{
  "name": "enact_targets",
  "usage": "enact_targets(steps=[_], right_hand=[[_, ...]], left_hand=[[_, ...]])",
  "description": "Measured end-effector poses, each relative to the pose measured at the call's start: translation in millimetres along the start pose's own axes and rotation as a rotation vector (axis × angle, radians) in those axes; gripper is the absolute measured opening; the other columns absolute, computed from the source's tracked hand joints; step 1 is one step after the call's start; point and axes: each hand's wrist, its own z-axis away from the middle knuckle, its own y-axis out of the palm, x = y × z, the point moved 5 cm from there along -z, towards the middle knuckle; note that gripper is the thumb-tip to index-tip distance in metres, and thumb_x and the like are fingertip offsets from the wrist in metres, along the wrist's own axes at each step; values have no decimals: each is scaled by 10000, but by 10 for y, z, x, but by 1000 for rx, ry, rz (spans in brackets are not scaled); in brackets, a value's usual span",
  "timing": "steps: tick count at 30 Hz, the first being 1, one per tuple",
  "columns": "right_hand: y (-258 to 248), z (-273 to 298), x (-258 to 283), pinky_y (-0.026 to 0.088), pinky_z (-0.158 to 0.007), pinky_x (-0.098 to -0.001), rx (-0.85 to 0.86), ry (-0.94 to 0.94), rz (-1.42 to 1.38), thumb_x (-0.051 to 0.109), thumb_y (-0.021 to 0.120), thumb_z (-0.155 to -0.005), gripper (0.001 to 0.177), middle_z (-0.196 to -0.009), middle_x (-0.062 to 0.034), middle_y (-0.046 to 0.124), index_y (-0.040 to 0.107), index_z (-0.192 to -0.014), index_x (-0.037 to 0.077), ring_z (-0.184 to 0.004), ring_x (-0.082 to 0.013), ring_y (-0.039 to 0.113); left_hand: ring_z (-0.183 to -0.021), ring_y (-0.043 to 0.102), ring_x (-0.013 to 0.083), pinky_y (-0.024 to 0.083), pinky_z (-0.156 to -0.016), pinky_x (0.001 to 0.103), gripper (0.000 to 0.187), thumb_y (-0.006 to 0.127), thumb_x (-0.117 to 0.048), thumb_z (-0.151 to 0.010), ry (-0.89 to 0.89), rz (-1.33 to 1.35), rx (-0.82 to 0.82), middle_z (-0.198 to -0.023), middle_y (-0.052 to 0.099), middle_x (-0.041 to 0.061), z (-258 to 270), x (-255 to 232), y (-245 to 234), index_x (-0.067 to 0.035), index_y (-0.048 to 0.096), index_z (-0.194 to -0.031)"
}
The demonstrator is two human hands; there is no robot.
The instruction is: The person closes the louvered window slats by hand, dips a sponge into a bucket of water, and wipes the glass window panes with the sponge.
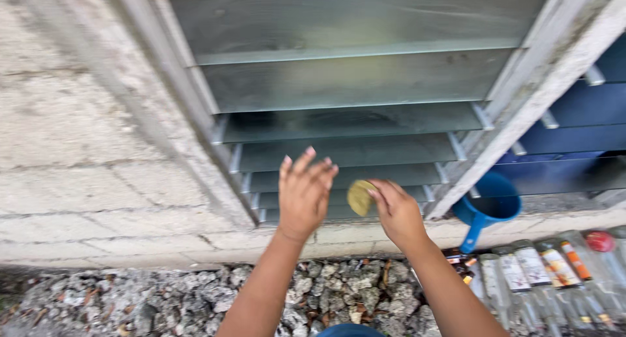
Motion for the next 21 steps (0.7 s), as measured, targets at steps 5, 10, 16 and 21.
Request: enact_targets(steps=[5, 10, 16, 21], right_hand=[[-817, 609, -1632, 551, -700, -362, -31, 556, 17, 242, 682, -978, 257, -849, -208, 746, 726, -1141, 48, -732, -309, 703], [-1500, 929, -2727, 553, -794, -433, -186, 448, 211, 116, 649, -952, 275, -1047, -235, 720, 685, -1205, 13, -936, -389, 698], [-1432, 835, -3571, 574, -898, -442, 3, 257, 407, 96, 635, -897, 242, -1118, -163, 748, 731, -1120, 91, -992, -371, 712], [-1116, 522, -4237, 553, -932, -450, 534, 560, 487, 171, 630, -906, 335, -1150, -184, 715, 696, -1232, 136, -1037, -369, 693]], left_hand=[[-1379, 543, 259, 297, -1232, 532, 219, 632, -162, -1007, -55, 224, 153, -1255, 710, 9, 337, -1028, 1108, -168, 729, -1202], [-1378, 537, 283, 288, -1233, 541, 229, 617, -215, -1013, -173, 492, 520, -1240, 709, 49, 502, -1687, 1942, -116, 719, -1193], [-1439, 411, 310, 229, -1225, 517, 347, 529, -256, -1031, -228, 442, 957, -1392, 601, 129, 740, -2183, 2616, -72, 680, -1282], [-1500, 274, 418, 211, -1213, 535, 433, 553, -241, -983, -358, 371, 1223, -1580, 349, 186, 895, -2411, 2932, -116, 607, -1394]])
